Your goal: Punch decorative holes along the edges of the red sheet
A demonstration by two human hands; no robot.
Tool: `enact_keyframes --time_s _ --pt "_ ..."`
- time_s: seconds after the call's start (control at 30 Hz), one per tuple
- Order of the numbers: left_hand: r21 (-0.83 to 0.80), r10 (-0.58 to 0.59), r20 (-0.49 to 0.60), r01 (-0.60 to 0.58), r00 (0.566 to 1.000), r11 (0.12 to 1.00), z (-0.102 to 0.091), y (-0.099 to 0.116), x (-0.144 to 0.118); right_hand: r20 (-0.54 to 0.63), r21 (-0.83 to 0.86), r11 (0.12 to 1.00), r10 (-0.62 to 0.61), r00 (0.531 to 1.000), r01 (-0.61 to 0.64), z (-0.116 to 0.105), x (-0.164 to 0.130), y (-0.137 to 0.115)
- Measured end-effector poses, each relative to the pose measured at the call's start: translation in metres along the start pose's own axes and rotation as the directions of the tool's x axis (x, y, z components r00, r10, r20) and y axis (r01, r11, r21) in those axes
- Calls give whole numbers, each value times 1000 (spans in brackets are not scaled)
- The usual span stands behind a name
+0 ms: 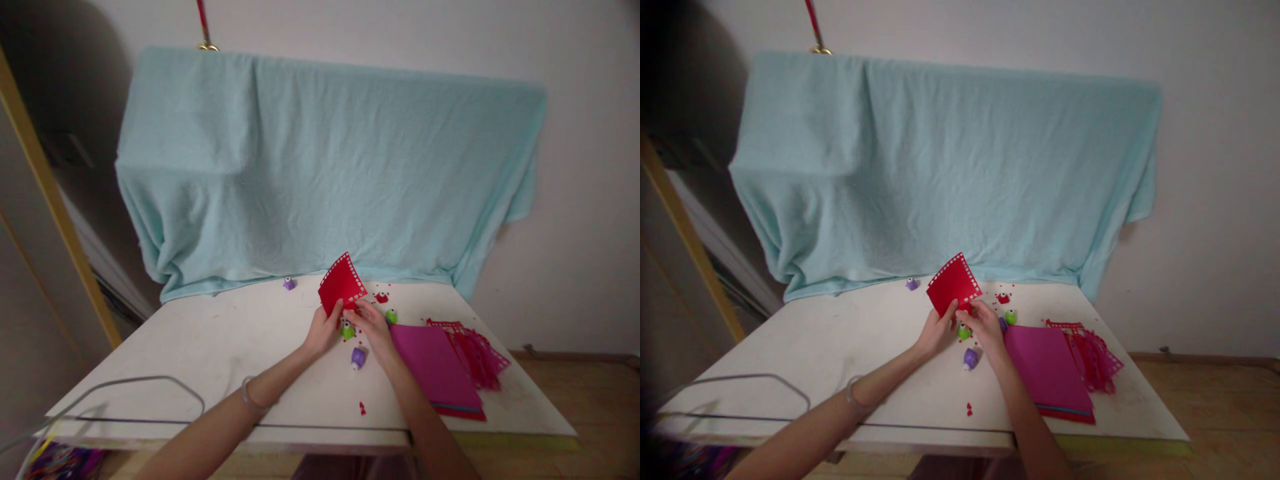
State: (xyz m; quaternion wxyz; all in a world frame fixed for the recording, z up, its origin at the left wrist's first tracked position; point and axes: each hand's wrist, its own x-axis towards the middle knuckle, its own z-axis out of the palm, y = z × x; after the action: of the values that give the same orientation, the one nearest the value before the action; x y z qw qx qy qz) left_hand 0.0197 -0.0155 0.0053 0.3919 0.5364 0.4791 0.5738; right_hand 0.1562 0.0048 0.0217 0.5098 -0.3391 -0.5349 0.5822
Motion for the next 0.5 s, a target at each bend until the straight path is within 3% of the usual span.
enact_keyframes --time_s 0.5 --pt "-42 11 11 -10 1000 999 -2 4 -1 -31 -7 1000 13 999 -14 2 -1 -6"
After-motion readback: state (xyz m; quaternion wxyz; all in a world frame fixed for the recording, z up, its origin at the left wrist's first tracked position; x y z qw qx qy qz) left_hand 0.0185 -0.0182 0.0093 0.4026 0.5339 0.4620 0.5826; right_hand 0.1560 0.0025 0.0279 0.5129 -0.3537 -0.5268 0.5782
